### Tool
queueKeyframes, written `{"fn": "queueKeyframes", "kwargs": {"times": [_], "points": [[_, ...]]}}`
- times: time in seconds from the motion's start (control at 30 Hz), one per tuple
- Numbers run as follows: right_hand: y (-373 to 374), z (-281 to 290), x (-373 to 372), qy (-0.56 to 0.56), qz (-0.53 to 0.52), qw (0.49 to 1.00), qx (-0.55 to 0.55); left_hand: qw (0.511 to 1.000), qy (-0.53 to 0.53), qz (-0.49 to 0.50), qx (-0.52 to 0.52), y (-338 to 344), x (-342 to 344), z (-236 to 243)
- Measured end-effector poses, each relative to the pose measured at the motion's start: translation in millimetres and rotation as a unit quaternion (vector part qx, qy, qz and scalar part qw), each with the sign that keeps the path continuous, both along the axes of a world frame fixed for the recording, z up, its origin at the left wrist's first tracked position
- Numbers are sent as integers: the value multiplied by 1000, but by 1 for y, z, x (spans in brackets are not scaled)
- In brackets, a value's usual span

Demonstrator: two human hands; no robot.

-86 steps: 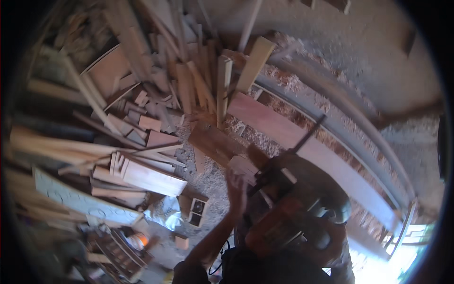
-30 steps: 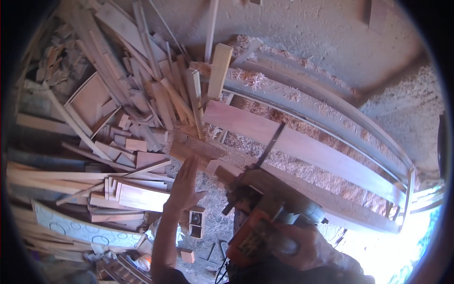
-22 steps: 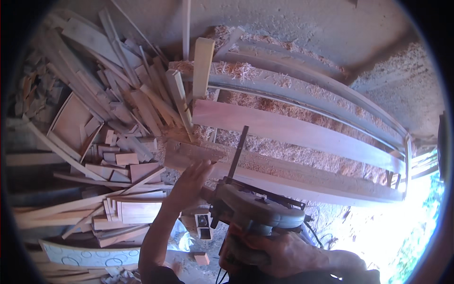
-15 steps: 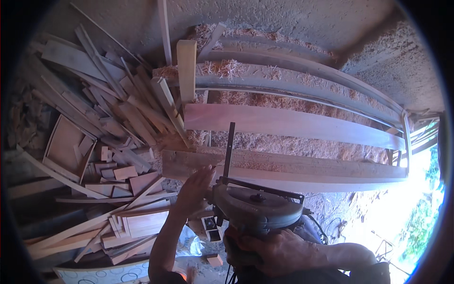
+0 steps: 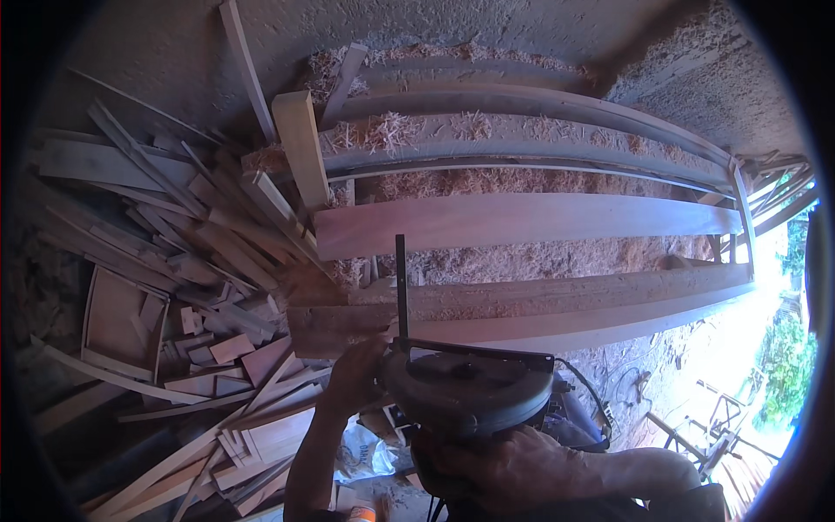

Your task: The person cuts a wooden board using a circular saw and moves the cut piece aside.

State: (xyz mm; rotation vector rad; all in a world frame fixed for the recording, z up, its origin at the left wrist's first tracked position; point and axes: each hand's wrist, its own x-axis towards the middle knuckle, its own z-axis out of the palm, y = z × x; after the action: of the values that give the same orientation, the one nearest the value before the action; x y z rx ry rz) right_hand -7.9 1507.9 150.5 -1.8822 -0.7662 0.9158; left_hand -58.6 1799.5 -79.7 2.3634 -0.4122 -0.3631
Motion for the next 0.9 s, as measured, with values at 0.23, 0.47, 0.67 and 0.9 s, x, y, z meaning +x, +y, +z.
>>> {"fn": "queueKeyframes", "kwargs": {"times": [0.23,0.47,0.67,0.9], "points": [[0,0,-2,9,8,1000,-17,992,117,41,-26,-16,16,18],[3,4,-5,18,37,997,-65,986,139,88,-41,-17,7,9],[7,13,2,46,55,993,-98,962,193,121,-147,-10,-6,-20],[7,1,-5,58,34,996,-65,957,206,111,-174,-8,-4,-6]]}}
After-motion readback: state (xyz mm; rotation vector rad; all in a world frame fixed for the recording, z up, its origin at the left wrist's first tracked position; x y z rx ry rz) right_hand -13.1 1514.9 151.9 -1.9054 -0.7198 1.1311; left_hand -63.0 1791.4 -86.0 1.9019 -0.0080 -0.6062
